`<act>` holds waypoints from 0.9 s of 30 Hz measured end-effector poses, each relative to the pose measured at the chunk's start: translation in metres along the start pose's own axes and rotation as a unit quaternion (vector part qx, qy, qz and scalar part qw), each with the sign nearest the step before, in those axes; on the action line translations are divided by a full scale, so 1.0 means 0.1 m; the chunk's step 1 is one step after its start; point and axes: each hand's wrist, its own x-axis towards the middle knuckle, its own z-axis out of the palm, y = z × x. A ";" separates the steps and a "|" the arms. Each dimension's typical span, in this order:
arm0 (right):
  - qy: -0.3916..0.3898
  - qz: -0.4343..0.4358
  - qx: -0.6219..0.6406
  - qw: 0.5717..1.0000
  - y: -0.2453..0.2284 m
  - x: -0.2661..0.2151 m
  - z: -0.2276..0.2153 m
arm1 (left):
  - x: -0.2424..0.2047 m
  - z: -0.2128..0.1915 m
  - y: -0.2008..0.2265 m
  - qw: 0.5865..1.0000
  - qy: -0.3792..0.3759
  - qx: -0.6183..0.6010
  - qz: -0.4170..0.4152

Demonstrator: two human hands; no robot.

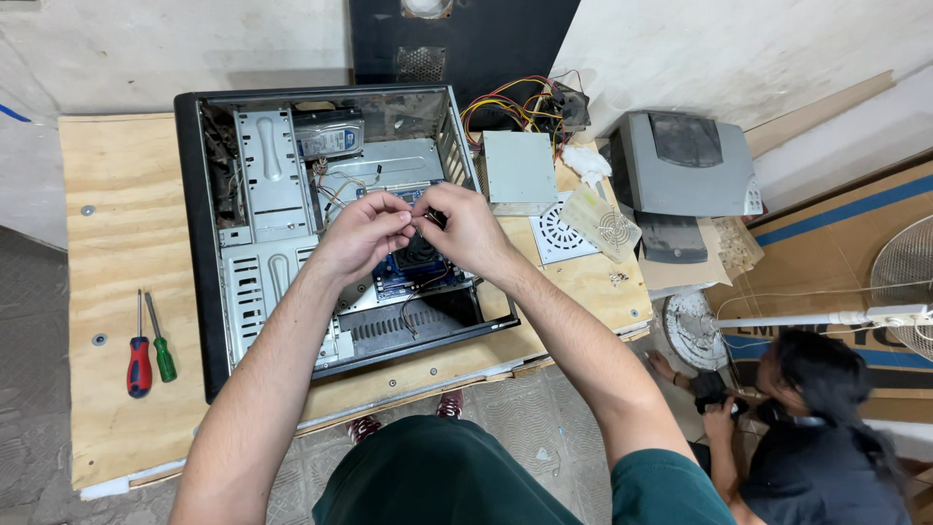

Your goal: The person installs a motherboard into a desktop computer case. They align the board, secure it with screws using a screwdriver, and connect internal cables.

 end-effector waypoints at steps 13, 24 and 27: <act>-0.070 -0.018 -0.117 0.991 -0.15 -0.03 -0.08 | 0.00 0.01 -0.14 0.997 0.021 0.070 -0.015; -0.092 -0.020 -0.157 0.983 -0.01 -0.22 -0.14 | 0.09 0.08 -0.28 0.994 0.031 0.074 -0.073; -0.108 -0.016 -0.184 0.977 0.04 -0.28 -0.17 | 0.09 0.14 -0.28 0.991 0.031 0.066 -0.114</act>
